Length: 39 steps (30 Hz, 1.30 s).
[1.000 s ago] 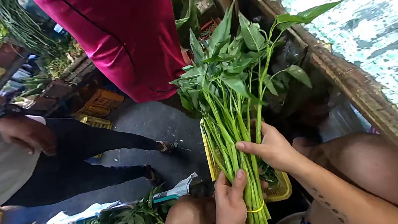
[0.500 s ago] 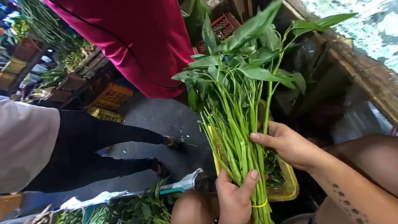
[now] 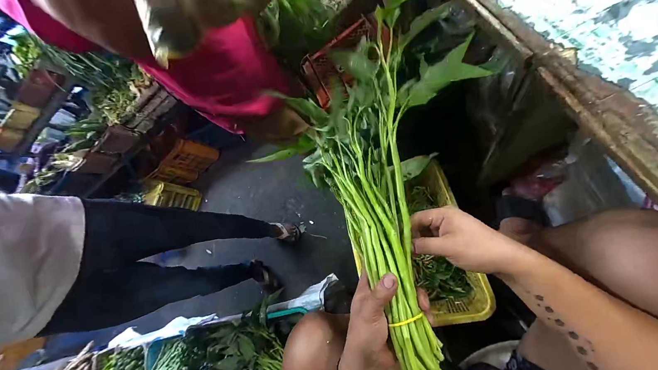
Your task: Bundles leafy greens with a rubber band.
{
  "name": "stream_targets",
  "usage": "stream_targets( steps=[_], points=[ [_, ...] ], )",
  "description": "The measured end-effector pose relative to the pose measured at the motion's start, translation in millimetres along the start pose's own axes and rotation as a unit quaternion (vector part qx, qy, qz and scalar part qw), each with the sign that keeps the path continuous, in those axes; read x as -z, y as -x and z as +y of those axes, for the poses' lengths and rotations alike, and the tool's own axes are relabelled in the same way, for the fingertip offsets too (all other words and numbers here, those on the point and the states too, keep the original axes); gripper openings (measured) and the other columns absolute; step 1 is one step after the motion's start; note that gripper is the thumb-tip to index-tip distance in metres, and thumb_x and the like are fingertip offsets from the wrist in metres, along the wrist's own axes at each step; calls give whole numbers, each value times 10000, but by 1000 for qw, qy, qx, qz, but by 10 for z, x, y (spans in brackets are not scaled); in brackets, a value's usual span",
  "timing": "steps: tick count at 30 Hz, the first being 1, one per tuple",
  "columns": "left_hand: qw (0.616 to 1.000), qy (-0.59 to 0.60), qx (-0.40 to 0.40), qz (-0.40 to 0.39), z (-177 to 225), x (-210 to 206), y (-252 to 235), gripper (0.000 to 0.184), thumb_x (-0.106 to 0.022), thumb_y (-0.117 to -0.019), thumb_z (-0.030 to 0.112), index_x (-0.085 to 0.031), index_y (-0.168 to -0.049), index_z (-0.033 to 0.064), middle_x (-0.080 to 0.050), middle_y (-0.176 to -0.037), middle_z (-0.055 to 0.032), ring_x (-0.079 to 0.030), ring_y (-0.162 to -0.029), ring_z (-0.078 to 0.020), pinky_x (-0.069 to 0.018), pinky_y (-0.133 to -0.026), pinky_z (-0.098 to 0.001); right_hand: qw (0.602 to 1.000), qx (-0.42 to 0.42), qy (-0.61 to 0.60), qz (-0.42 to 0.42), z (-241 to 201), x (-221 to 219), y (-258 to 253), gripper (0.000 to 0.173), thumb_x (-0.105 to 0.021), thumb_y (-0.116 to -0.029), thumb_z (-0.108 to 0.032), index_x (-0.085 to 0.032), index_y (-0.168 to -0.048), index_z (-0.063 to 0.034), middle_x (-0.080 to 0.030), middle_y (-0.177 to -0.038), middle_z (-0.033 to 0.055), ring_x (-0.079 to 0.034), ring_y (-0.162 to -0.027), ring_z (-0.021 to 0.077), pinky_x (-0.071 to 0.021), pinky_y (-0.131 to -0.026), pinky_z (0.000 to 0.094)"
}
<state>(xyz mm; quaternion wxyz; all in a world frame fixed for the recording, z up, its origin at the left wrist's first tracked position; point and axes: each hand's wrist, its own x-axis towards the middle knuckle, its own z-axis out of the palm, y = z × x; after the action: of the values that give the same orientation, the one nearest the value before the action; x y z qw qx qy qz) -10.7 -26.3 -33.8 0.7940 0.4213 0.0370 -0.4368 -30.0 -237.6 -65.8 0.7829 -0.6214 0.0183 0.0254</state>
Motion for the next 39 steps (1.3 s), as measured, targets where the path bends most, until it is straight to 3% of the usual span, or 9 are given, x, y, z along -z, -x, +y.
stream_targets(
  steps=[6,14,19,23,28,30,32,35,39],
  points=[
    [999,-7,-35,15,-3,-80,7,661,-818,-851,200,-409,-1344,32,-693,-921,-230,-732,-692,-330,-642,-619,-438,998,-17,32,45,-9,-89,-5,85,-679,-945,-112,-746,-894,-104,-706,-784,-50,-655,-730,15,-556,-705,203],
    [999,10,-34,-20,7,-52,38,623,-816,-853,239,-464,-1324,35,-714,-1003,-237,-744,-705,-318,-643,-603,-412,996,-5,81,-32,-116,-6,48,84,-687,-949,-181,-757,-941,-137,-706,-943,-50,-654,-830,6,-556,-750,183],
    [992,71,-22,-98,26,27,53,449,-754,-906,260,-591,-1256,29,-706,-1099,-243,-745,-731,-309,-637,-622,-400,979,96,177,-18,-73,-70,79,150,-640,-945,-180,-756,-986,-94,-691,-1087,0,-631,-1002,-11,-533,-881,172],
    [980,123,-17,-154,72,62,20,376,-725,-922,275,-662,-1189,18,-721,-1059,-223,-750,-775,-308,-637,-654,-407,962,142,229,-36,-93,-100,113,131,-657,-956,-228,-747,-971,-135,-631,-1063,12,-587,-967,-3,-506,-834,155],
    [978,150,-14,-142,64,52,-21,434,-736,-910,280,-644,-1211,-18,-697,-1089,-232,-737,-770,-301,-631,-644,-398,982,90,160,35,-117,37,93,230,-746,-913,-315,-730,-1075,-152,-650,-1104,-11,-617,-869,30,-544,-746,197],
    [979,147,-17,-141,40,50,-28,464,-737,-912,278,-616,-1244,-23,-674,-1133,-231,-731,-782,-297,-633,-651,-402,987,30,146,56,-122,19,61,309,-693,-959,-365,-722,-1198,-171,-672,-1142,-26,-650,-911,40,-563,-787,210],
    [982,138,-14,-127,29,26,-22,447,-742,-909,285,-631,-1222,-14,-690,-1101,-223,-737,-780,-293,-635,-664,-405,985,15,157,70,-80,-80,50,306,-665,-983,-351,-728,-1219,-167,-679,-1135,-23,-650,-915,30,-558,-802,200],
    [989,114,-10,-98,36,-14,4,449,-761,-896,315,-649,-1181,-14,-713,-1007,-214,-746,-794,-292,-638,-689,-394,969,81,209,102,0,-266,65,245,-674,-974,-284,-755,-1142,-127,-653,-1121,15,-616,-924,-2,-530,-813,147],
    [988,95,-12,-125,35,4,20,442,-726,-924,336,-654,-1209,5,-703,-1111,-220,-745,-867,-314,-637,-734,-417,935,191,272,128,88,-252,69,112,-698,-943,-204,-793,-944,-144,-699,-1087,20,-639,-1024,31,-538,-874,177]
  ],
)
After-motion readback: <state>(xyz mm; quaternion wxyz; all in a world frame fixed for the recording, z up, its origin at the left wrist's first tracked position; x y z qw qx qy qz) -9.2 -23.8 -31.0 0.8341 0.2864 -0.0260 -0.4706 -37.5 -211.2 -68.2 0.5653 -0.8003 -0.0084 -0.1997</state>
